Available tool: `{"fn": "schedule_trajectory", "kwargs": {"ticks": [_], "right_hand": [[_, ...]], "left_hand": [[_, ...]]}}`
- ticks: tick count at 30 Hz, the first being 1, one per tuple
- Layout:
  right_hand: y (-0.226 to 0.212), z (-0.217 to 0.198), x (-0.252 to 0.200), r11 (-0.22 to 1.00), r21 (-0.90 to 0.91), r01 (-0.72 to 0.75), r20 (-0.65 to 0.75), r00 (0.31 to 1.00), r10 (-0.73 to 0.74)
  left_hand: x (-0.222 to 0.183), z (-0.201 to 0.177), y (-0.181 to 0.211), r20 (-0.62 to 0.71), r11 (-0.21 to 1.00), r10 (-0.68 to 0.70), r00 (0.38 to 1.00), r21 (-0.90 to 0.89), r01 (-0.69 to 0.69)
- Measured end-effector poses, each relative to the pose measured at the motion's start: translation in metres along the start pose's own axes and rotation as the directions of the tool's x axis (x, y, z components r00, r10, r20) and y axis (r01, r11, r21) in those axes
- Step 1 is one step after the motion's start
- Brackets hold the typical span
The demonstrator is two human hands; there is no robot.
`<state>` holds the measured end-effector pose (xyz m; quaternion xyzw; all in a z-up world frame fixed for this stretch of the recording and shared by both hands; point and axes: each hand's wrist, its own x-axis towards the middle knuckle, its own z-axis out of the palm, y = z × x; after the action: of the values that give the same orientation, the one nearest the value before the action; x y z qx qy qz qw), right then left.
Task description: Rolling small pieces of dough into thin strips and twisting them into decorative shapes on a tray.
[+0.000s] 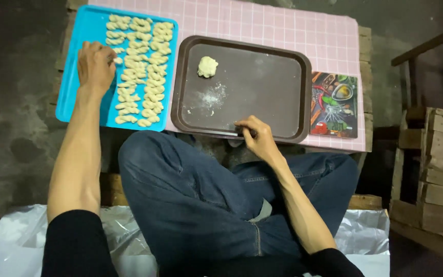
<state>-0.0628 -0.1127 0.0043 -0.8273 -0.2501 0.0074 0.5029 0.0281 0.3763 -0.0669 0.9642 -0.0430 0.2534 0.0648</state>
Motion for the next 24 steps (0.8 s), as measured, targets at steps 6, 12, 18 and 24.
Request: {"fn": "schedule_trajectory", "kwargs": {"ticks": [6,12,18,24], "right_hand": [[0.001,0.002,0.005,0.998,-0.038,-0.043,0.073,0.996,0.046],[0.002,0.002,0.009,0.998,-0.041,-0.043,0.112,0.993,0.047],[0.001,-0.003,0.008,0.997,-0.06,-0.043,0.126,0.991,0.05],[-0.003,-0.005,0.011,0.997,-0.074,-0.017,0.124,0.992,0.026]], "left_hand": [[-0.009,0.028,-0.008,-0.014,1.0,0.025,1.0,-0.011,-0.025],[-0.01,0.028,-0.013,0.008,0.992,0.026,1.0,-0.122,-0.024],[-0.004,0.015,0.0,0.032,0.995,0.041,0.999,-0.091,-0.038],[0.005,0.013,-0.005,0.008,0.971,-0.061,0.998,-0.233,0.061]]}}
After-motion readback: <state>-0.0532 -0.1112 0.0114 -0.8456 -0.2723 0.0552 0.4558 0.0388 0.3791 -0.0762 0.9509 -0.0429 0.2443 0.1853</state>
